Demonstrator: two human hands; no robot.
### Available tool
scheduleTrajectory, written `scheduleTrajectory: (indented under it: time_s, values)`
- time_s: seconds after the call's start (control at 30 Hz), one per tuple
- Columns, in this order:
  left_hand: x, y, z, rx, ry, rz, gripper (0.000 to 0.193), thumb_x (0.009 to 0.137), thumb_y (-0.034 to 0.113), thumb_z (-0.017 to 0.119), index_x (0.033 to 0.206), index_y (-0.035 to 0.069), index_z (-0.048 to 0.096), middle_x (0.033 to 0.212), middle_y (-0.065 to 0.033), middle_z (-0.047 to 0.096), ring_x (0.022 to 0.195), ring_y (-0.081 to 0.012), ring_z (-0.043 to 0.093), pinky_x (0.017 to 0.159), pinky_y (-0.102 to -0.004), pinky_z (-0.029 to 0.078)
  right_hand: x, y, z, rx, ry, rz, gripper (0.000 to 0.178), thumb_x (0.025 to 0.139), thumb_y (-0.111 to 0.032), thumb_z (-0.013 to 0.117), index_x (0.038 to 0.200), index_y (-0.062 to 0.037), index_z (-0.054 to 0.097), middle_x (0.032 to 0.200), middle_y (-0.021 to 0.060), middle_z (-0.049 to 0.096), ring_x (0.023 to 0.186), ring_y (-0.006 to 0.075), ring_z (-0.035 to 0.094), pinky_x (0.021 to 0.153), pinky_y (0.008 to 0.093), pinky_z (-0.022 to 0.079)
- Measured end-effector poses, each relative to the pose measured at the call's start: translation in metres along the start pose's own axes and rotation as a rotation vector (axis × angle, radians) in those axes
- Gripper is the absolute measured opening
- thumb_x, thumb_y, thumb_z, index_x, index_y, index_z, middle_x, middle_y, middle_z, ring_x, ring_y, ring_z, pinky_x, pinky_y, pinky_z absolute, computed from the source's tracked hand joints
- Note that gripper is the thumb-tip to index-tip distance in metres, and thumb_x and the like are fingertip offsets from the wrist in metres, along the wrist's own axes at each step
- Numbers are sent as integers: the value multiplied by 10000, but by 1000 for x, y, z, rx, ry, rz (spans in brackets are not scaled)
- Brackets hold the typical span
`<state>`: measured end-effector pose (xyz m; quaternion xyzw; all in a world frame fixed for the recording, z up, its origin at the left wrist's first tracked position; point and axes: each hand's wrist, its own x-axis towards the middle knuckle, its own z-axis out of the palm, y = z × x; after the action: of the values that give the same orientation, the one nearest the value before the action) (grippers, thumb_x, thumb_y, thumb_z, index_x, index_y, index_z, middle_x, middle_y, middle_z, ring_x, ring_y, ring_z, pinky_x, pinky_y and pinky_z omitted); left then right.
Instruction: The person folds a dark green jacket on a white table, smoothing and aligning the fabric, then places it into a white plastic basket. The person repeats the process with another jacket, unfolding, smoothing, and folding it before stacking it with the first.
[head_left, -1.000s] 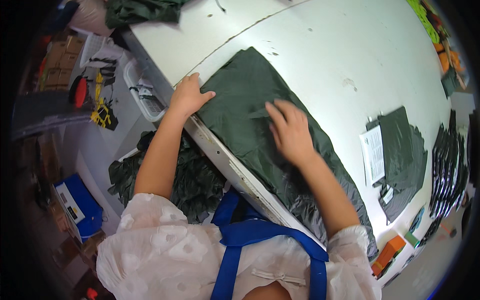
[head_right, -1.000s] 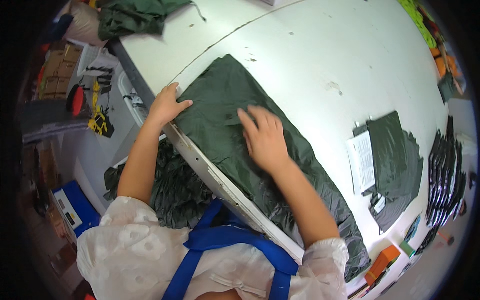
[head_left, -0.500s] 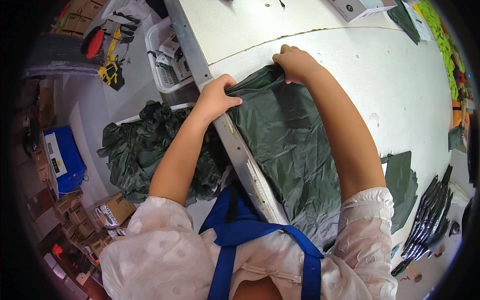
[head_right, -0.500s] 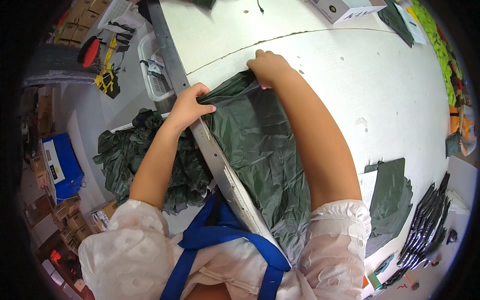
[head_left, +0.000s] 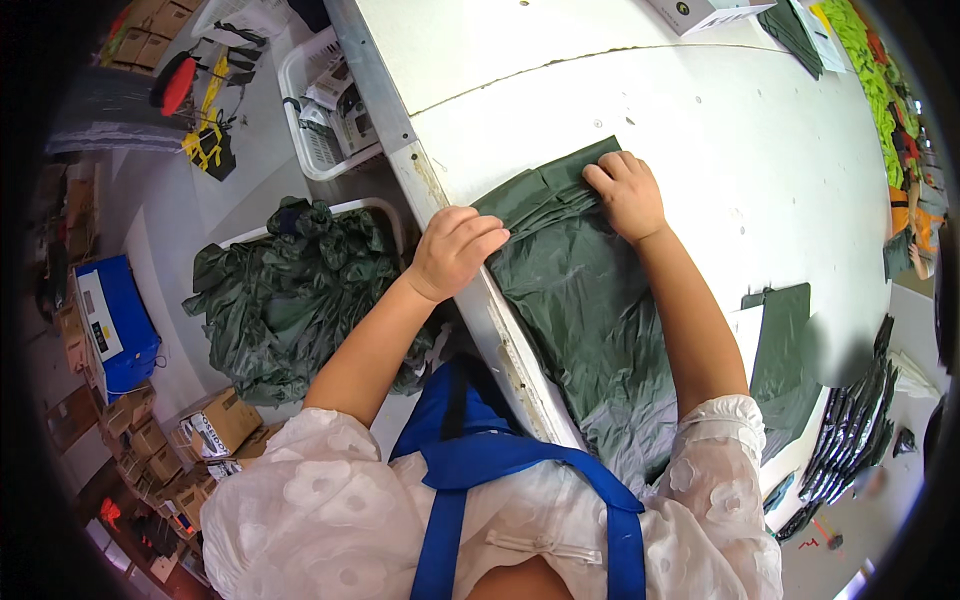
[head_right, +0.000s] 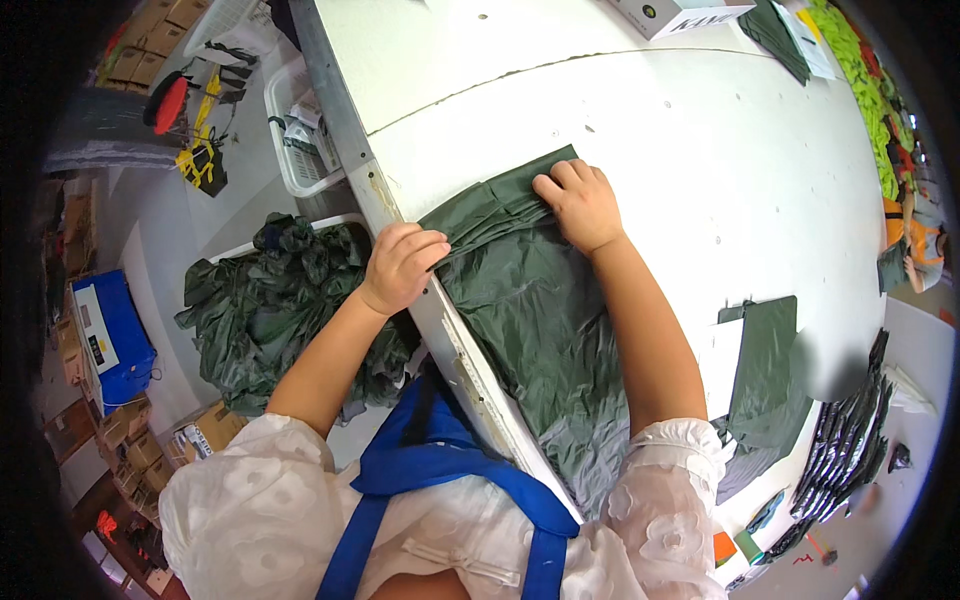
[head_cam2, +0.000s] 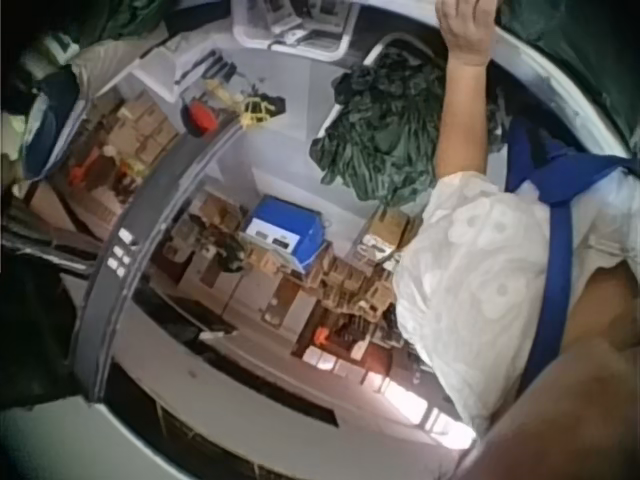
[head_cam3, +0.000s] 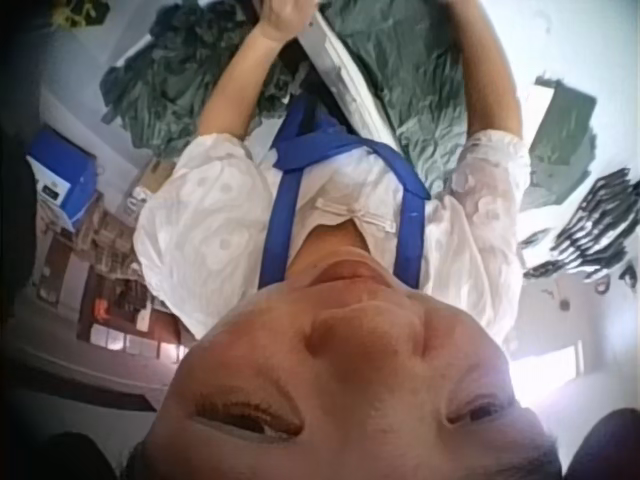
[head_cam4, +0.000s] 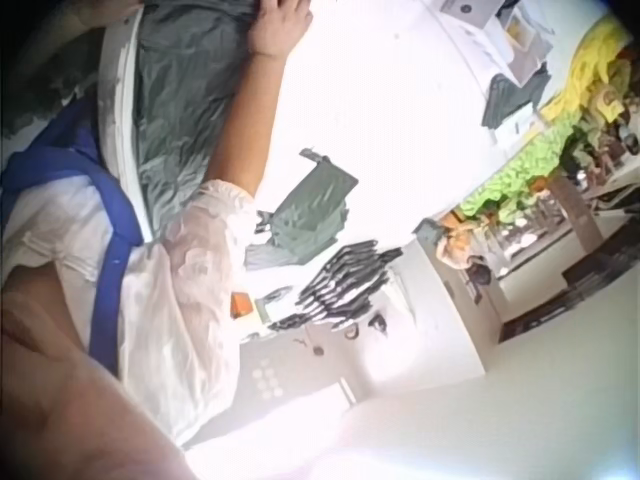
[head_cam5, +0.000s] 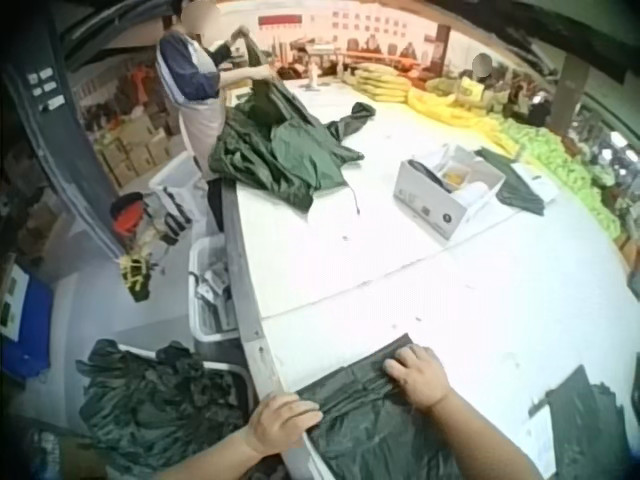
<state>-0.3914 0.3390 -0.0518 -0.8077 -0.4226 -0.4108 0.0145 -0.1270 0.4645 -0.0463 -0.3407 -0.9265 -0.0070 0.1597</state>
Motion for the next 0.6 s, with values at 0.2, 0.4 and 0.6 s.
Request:
scheduleTrajectory:
  time_s: [0.2, 0.4, 0.6]
  values:
    - [-4, 2, 0, -17, -199, -47, 193, 726, 67, 616, 913, 110, 636, 952, 9, 661, 939, -181, 582, 842, -332, 444, 9, -9, -8, 31, -169, 77, 235, 776, -73, 543, 995, -142, 594, 942, 56, 554, 915, 267, 548, 796, 388, 476]
    - [21, 12, -21, -111, -357, -310, 304, 728, 170, 679, 999, 57, 602, 925, -67, 671, 893, -296, 613, 820, -420, 441, -2, -23, -21, 193, -196, 181, 410, 706, -56, 632, 1113, -94, 597, 1119, 132, 559, 1043, 326, 535, 920, 405, 458]
    - [85, 54, 36, 109, -717, -426, 465, 801, 245, 681, 1193, 32, 550, 1086, -161, 616, 976, -341, 594, 863, -469, 456, -50, -44, -27, 80, -22, 407, 496, 721, -56, 603, 1215, -70, 572, 1330, 172, 496, 1303, 365, 396, 1094, 474, 310]
